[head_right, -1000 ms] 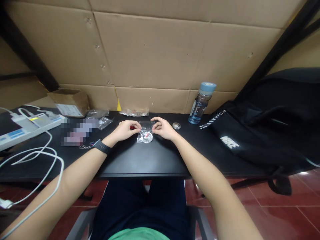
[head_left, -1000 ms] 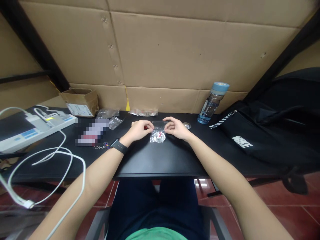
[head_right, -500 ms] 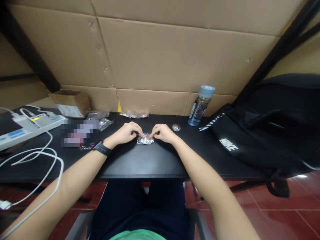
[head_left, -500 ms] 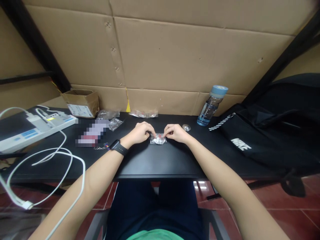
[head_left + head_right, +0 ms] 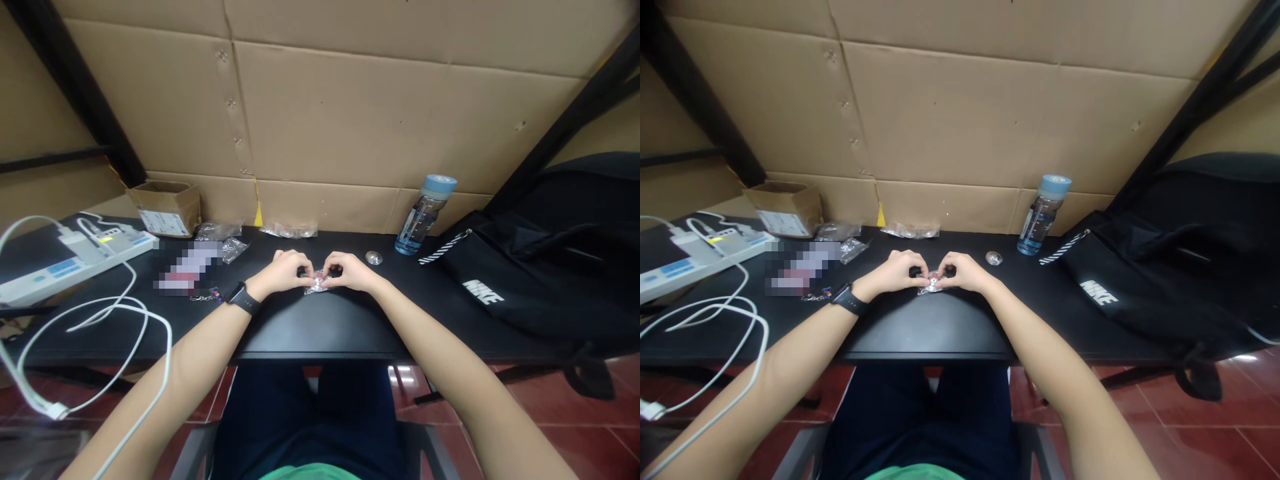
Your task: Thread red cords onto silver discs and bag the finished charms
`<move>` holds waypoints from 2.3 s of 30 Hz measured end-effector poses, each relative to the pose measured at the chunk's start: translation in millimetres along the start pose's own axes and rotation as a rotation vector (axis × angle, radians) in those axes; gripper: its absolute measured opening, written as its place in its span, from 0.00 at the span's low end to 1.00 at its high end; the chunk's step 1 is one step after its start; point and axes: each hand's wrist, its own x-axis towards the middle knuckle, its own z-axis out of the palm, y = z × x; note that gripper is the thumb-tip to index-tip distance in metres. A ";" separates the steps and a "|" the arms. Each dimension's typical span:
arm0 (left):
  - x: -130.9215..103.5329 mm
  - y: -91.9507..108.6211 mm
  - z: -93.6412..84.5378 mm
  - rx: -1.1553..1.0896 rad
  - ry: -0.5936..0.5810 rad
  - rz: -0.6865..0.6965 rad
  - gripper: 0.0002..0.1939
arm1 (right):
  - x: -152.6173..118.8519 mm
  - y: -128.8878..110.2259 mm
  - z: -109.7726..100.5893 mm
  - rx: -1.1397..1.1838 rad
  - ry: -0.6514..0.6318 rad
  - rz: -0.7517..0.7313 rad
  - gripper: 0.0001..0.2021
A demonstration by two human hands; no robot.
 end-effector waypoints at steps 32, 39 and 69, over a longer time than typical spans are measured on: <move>-8.9 2.5 -13.0 0.002 0.113 -0.056 0.09 | 4.9 7.5 -29.6 -0.183 -0.111 0.171 0.18; -11.4 1.2 -21.1 0.007 0.114 -0.087 0.09 | 23.4 23.4 -47.4 -0.164 -0.186 0.197 0.20; -13.9 1.4 -20.0 0.058 0.094 -0.088 0.09 | 107.5 82.6 -13.5 -0.301 0.242 0.221 0.15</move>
